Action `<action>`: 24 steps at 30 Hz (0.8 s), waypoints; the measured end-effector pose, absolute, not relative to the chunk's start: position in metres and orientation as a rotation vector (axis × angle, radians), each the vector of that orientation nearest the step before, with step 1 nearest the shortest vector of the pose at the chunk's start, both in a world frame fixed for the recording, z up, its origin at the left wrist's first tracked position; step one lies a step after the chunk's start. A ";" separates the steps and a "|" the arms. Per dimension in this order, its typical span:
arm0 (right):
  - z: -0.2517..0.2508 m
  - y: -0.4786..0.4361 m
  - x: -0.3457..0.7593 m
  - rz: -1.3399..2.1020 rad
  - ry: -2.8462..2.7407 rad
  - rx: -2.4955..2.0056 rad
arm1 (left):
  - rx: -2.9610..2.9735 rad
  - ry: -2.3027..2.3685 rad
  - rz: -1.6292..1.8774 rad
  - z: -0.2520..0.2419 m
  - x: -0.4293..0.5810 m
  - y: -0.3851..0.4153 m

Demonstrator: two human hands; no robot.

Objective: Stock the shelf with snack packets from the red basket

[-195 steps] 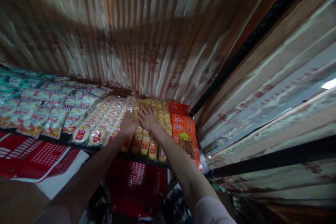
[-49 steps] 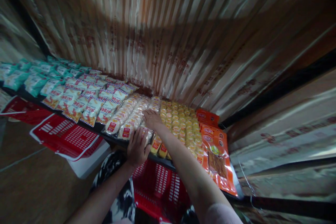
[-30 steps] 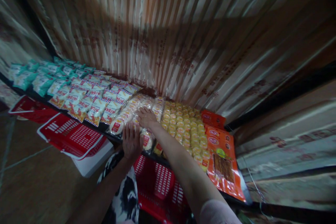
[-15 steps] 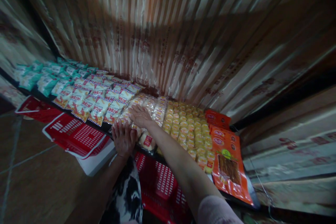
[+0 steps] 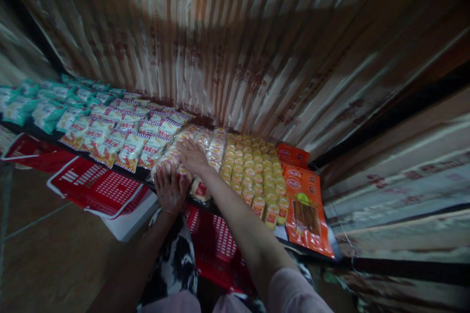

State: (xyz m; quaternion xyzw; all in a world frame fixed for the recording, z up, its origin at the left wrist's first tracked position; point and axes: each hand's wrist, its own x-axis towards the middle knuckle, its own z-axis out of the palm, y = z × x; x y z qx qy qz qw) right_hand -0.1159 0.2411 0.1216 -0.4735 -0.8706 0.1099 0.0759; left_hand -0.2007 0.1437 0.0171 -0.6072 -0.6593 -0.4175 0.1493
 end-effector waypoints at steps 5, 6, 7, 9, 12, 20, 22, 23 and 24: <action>0.127 0.180 -0.061 0.055 -2.107 -1.459 | -1.993 -1.827 -1.138 0.027 -0.171 0.125; 0.123 0.166 -0.045 0.012 -2.024 -1.467 | -2.050 -1.812 -1.112 0.028 -0.165 0.123; 0.118 0.151 -0.028 -0.025 -1.951 -1.482 | -2.097 -1.802 -1.086 0.028 -0.160 0.122; 0.104 0.123 0.007 -0.124 -1.801 -1.539 | -2.165 -1.788 -1.047 0.027 -0.153 0.120; 0.080 0.086 0.058 -0.266 -1.650 -1.652 | -2.214 -1.780 -1.026 0.021 -0.150 0.122; 0.039 0.025 0.155 -0.530 -1.410 -1.899 | -2.191 -1.713 -1.074 0.021 -0.142 0.118; 0.030 0.020 0.169 -0.580 -1.382 -1.973 | -2.236 -1.658 -1.029 0.025 -0.130 0.112; 0.025 0.019 0.174 -0.591 -1.384 -2.018 | -2.275 -1.622 -0.996 0.026 -0.123 0.108; 0.020 0.018 0.177 -0.591 -1.396 -2.066 | -2.314 -1.584 -0.963 0.026 -0.115 0.104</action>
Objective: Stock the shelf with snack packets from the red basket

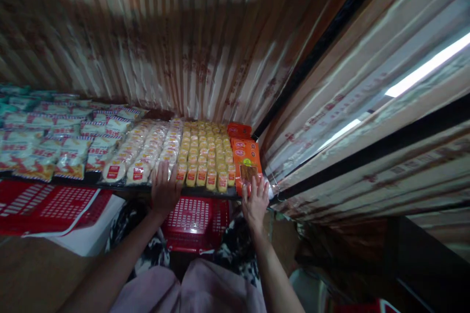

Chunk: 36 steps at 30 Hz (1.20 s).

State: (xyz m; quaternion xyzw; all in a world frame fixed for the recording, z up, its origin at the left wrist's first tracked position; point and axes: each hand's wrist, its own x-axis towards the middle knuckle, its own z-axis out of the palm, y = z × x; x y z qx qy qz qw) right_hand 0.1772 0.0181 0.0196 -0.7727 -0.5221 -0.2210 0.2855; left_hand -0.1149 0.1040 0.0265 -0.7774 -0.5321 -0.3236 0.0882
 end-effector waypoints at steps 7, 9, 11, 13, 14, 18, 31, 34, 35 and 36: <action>-0.005 0.016 0.185 -0.533 -1.470 -2.224 | -2.410 -1.498 -0.875 0.025 -0.080 0.094; -0.001 0.016 0.183 -0.543 -1.432 -2.208 | -2.408 -1.494 -0.878 0.026 -0.080 0.094; 0.006 0.019 0.177 -0.543 -1.421 -2.143 | -2.401 -1.498 -0.884 0.028 -0.082 0.094; 0.015 0.024 0.165 -0.493 -1.471 -2.015 | -2.391 -1.508 -0.891 0.029 -0.083 0.093; 0.019 0.027 0.157 -0.447 -1.515 -1.939 | -2.388 -1.514 -0.893 0.030 -0.083 0.093; 0.025 0.049 0.121 -0.333 -1.567 -1.828 | -2.401 -1.520 -0.894 0.029 -0.078 0.091; 0.023 0.095 0.108 -0.229 -1.344 -1.959 | -2.430 -1.549 -0.852 0.022 -0.075 0.095; 0.026 0.096 0.107 -0.224 -1.290 -1.991 | -2.437 -1.559 -0.855 0.024 -0.073 0.094; 0.027 0.098 0.107 -0.230 -1.262 -1.996 | -2.443 -1.555 -0.856 0.024 -0.073 0.094; 0.028 0.099 0.107 -0.236 -1.240 -1.993 | -2.449 -1.547 -0.855 0.025 -0.072 0.094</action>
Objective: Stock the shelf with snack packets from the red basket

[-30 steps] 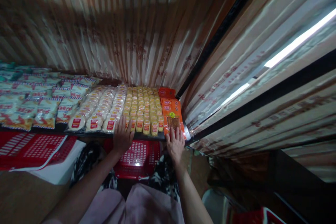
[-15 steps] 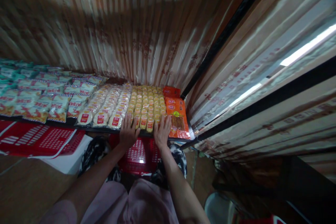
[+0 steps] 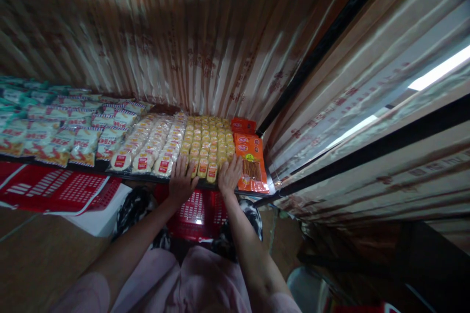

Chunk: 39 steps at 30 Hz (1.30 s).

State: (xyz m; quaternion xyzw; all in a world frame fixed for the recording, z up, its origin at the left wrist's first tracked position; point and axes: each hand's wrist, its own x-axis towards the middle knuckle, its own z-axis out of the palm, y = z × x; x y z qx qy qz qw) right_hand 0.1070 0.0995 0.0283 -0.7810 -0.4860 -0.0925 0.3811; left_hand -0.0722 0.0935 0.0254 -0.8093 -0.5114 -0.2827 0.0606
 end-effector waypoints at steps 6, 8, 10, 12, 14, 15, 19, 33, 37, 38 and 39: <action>0.034 0.111 0.110 -0.217 -1.167 -1.949 | -2.450 -1.519 -0.849 0.027 -0.067 0.096; 0.035 0.113 0.111 -0.198 -1.155 -1.949 | -2.461 -1.503 -0.843 0.026 -0.066 0.097; 0.035 0.112 0.112 -0.197 -1.159 -1.934 | -2.470 -1.494 -0.845 0.024 -0.065 0.098; 0.035 0.112 0.113 -0.219 -1.163 -1.900 | -2.471 -1.492 -0.863 0.023 -0.066 0.098; 0.035 0.110 0.112 -0.265 -1.165 -1.865 | -2.464 -1.494 -0.895 0.023 -0.067 0.098; 0.035 0.109 0.112 -0.295 -1.171 -1.851 | -2.458 -1.494 -0.913 0.023 -0.068 0.098; 0.033 0.107 0.110 -0.416 -1.267 -1.798 | -2.441 -1.472 -0.949 0.021 -0.068 0.100; 0.027 0.082 0.086 -0.552 -1.635 -1.648 | -2.364 -1.556 -0.984 0.023 -0.086 0.097; 0.020 0.078 0.075 -0.567 -1.758 -1.638 | -2.363 -1.588 -0.938 0.020 -0.089 0.098; 0.019 0.079 0.074 -0.571 -1.763 -1.647 | -2.368 -1.590 -0.922 0.019 -0.089 0.099; 0.017 0.080 0.075 -0.571 -1.768 -1.659 | -2.374 -1.589 -0.909 0.018 -0.088 0.099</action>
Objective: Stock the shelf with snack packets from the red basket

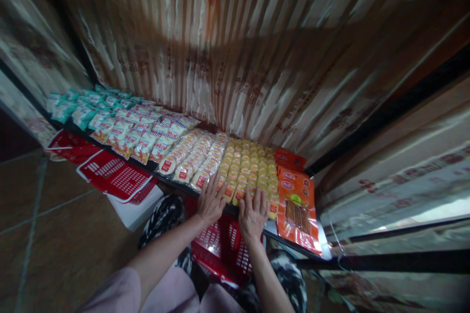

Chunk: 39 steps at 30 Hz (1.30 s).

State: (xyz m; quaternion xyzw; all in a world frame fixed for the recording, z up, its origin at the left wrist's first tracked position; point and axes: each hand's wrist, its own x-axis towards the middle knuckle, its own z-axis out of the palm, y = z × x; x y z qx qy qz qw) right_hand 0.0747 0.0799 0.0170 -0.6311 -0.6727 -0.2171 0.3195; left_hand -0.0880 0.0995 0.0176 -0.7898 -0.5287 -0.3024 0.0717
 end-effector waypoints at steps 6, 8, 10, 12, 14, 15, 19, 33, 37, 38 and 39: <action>0.014 0.079 0.079 -0.589 -1.822 -1.697 | -2.372 -1.601 -0.913 0.018 -0.087 0.100; 0.016 0.078 0.077 -0.620 -1.845 -1.681 | -2.362 -1.602 -0.934 0.021 -0.091 0.101; 0.018 0.078 0.072 -0.639 -1.875 -1.652 | -2.342 -1.619 -0.949 0.024 -0.097 0.102; 0.020 0.081 0.065 -0.624 -1.911 -1.623 | -2.309 -1.660 -0.953 0.026 -0.104 0.103; 0.021 0.085 0.059 -0.592 -1.938 -1.608 | -2.279 -1.702 -0.944 0.025 -0.111 0.104; 0.021 0.087 0.056 -0.582 -1.945 -1.607 | -2.276 -1.709 -0.933 0.024 -0.114 0.105; 0.018 0.092 0.054 -0.568 -1.953 -1.618 | -2.299 -1.698 -0.877 0.016 -0.119 0.107; 0.021 0.095 0.054 -0.649 -1.960 -1.590 | -2.285 -1.701 -0.927 0.019 -0.124 0.108; 0.019 0.097 0.053 -0.654 -1.957 -1.610 | -2.304 -1.706 -0.921 0.016 -0.124 0.110; 0.019 0.097 0.054 -0.654 -1.959 -1.611 | -2.309 -1.708 -0.922 0.016 -0.123 0.110; 0.020 0.097 0.054 -0.653 -1.959 -1.610 | -2.311 -1.707 -0.927 0.016 -0.124 0.110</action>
